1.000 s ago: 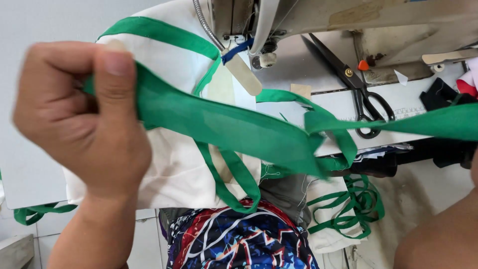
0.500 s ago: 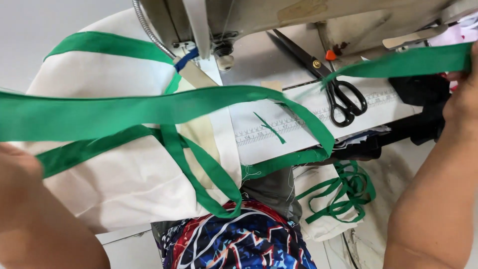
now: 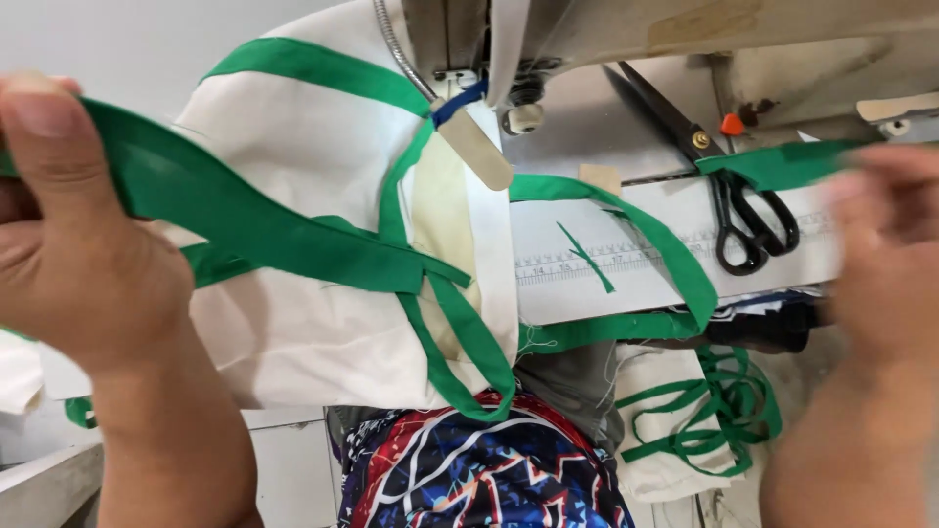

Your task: Trimming excess fabric with scissors and aligning straps on a canvas bag at a sewing machine station.

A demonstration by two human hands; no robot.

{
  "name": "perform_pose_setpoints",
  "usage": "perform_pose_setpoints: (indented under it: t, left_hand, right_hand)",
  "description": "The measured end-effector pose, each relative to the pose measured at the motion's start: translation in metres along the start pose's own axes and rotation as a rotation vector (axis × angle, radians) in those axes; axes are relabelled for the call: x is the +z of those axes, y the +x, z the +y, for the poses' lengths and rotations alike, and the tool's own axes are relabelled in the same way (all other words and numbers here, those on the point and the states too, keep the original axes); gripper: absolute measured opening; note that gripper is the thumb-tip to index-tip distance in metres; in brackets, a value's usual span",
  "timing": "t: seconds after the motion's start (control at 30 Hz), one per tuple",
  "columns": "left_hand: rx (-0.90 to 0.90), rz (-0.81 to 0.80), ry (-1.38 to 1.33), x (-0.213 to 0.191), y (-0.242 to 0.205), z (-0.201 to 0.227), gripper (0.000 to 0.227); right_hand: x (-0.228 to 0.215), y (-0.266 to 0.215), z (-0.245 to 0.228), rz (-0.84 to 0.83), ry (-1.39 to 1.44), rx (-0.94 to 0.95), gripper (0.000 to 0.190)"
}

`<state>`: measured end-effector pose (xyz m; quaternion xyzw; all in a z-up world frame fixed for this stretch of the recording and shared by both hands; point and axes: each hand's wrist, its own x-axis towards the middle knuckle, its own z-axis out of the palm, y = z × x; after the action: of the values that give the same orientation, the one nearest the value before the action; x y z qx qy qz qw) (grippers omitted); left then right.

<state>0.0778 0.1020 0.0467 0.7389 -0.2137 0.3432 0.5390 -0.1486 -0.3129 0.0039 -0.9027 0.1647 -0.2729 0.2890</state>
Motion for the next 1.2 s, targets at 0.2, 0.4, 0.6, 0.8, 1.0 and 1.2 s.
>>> perform_pose_setpoints:
  t: [0.2, 0.4, 0.6, 0.8, 1.0, 1.2]
  left_hand:
    - [0.003, -0.034, 0.046, -0.001, 0.000, 0.022, 0.029]
    - [-0.200, -0.122, 0.103, -0.068, -0.026, 0.026, 0.029]
    - [-0.229, -1.793, -0.678, -0.098, -0.005, 0.061, 0.041]
    - [0.177, -1.123, -0.351, 0.007, -0.006, 0.066, 0.066]
    - [0.048, -1.407, -0.073, 0.037, 0.001, 0.058, 0.028]
    - [-0.164, -1.247, -0.089, 0.049, 0.018, 0.046, 0.015]
  right_hand:
    - [0.114, -0.003, -0.154, -0.449, 0.094, -0.505, 0.040]
    - [0.155, -0.001, -0.185, -0.204, 0.136, -0.764, 0.016]
    - [0.100, 0.001, -0.174, -0.369, 0.653, -0.465, 0.023]
    - [0.103, -0.002, -0.182, -0.485, 0.682, -0.489, 0.017]
    - [0.112, -0.005, -0.165, -0.447, 0.712, -0.425, 0.023]
    - [0.129, -0.008, -0.148, -0.387, 0.567, -0.413, 0.028]
